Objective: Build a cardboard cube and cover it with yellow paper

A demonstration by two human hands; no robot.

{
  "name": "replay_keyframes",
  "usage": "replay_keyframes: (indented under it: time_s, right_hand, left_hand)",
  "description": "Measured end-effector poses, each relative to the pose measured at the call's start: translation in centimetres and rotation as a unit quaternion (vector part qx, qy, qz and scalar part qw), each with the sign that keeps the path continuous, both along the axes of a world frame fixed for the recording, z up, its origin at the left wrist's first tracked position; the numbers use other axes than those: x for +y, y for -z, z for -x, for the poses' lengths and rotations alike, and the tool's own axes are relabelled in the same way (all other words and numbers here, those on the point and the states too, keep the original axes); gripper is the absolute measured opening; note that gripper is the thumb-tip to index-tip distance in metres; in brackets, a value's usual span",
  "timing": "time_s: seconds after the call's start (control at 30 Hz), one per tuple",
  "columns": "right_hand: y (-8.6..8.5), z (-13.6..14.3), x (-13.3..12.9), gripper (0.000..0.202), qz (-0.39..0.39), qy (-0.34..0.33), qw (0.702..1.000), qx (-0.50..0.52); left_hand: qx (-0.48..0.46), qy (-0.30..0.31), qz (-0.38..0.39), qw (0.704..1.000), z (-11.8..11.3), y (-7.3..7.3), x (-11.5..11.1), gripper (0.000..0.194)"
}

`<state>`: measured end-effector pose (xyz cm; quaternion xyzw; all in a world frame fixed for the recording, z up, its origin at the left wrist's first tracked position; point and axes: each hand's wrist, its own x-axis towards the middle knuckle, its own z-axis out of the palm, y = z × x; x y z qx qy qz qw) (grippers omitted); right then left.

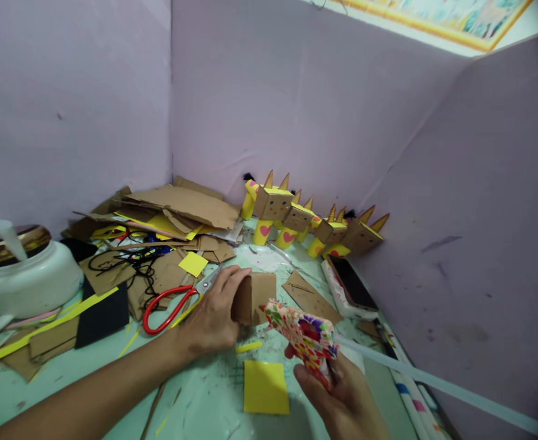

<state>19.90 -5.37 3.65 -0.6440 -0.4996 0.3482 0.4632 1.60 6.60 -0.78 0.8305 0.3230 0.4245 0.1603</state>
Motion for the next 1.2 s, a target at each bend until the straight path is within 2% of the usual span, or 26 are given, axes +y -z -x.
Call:
replay_keyframes:
  time_s: [0.2,0.53,0.73,1.0,1.2]
  right_hand:
    - [0.2,0.0,0.1,0.025,0.000,-0.010,1.000,-0.018]
    - [0.8,-0.1,0.1,0.023,-0.001,-0.027,0.999,-0.017]
    - [0.7,-0.2,0.2,0.024,0.001,-0.027,0.999,-0.026]
    - [0.6,-0.8,0.5,0.023,0.018,-0.078,0.996,-0.032]
    - [1.8,-0.6,0.1,0.028,0.002,-0.046,0.999,-0.025]
  left_hand:
    - [0.019,0.005,-0.002,1.000,0.0,-0.1,-0.1,0.085]
    - [0.011,0.004,-0.013,1.000,0.1,-0.2,0.0,0.074]
    - [0.012,0.009,-0.020,1.000,0.1,-0.4,-0.1,0.075]
    - [0.006,0.007,-0.027,1.000,0.0,-0.5,-0.1,0.069]
    - [-0.002,0.007,-0.038,0.999,0.1,-0.4,0.1,0.071]
